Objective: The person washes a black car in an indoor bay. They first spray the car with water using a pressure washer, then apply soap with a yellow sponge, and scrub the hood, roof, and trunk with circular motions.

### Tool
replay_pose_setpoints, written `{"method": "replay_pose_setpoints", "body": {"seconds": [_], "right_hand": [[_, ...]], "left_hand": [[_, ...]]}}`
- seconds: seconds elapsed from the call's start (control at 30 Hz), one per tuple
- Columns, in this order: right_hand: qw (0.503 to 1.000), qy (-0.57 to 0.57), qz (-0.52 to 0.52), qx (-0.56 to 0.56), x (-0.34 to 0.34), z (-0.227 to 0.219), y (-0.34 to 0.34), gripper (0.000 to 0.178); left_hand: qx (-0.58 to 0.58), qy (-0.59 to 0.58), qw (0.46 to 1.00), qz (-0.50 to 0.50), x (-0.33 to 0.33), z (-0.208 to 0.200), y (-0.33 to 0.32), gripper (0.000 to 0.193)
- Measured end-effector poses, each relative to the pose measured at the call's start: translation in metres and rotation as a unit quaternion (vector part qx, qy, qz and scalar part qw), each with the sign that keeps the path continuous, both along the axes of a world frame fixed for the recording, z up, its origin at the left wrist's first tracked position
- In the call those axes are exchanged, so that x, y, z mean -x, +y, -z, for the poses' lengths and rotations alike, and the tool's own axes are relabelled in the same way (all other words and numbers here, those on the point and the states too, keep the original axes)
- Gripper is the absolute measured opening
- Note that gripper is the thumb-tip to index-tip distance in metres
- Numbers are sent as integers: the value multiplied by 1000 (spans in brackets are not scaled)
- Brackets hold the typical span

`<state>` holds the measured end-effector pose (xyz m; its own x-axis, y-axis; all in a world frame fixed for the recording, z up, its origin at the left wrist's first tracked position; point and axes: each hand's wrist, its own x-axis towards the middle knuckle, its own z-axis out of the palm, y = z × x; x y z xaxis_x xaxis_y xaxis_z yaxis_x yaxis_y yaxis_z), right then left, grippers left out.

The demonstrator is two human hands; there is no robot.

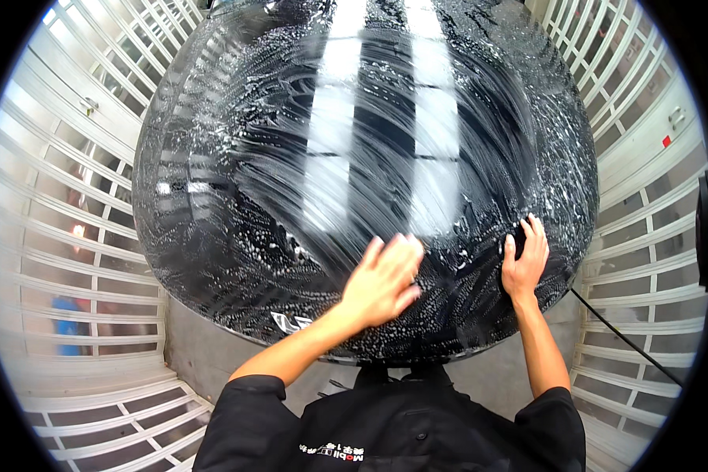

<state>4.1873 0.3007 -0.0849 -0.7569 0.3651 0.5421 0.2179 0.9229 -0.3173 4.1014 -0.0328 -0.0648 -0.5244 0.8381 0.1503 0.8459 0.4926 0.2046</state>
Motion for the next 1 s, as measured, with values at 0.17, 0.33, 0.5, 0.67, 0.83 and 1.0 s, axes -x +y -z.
{"method": "replay_pose_setpoints", "body": {"seconds": [0.17, 0.33, 0.5, 0.67, 0.83, 1.0], "right_hand": [[1000, 7, -3, -8, -1, -2, 2, 48], [999, 32, -29, 11, 0, 2, 3, 48], [989, 58, -99, 89, -13, 0, 13, 47], [945, 97, -119, 287, -57, -11, 19, 45], [932, 88, -141, 323, -109, -44, 29, 45], [945, 116, -91, 292, -153, -60, 53, 43]], "left_hand": [[-41, -15, 936, -349, 100, -42, -40, 71], [6, 108, 980, -167, -24, 5, 61, 77], [11, 182, 961, -209, 28, -17, 80, 73], [25, 208, 951, -229, 51, 2, 119, 67], [-10, 104, 994, 16, -57, -1, 226, 74], [-125, 142, 979, -77, 24, -1, 256, 58]]}}
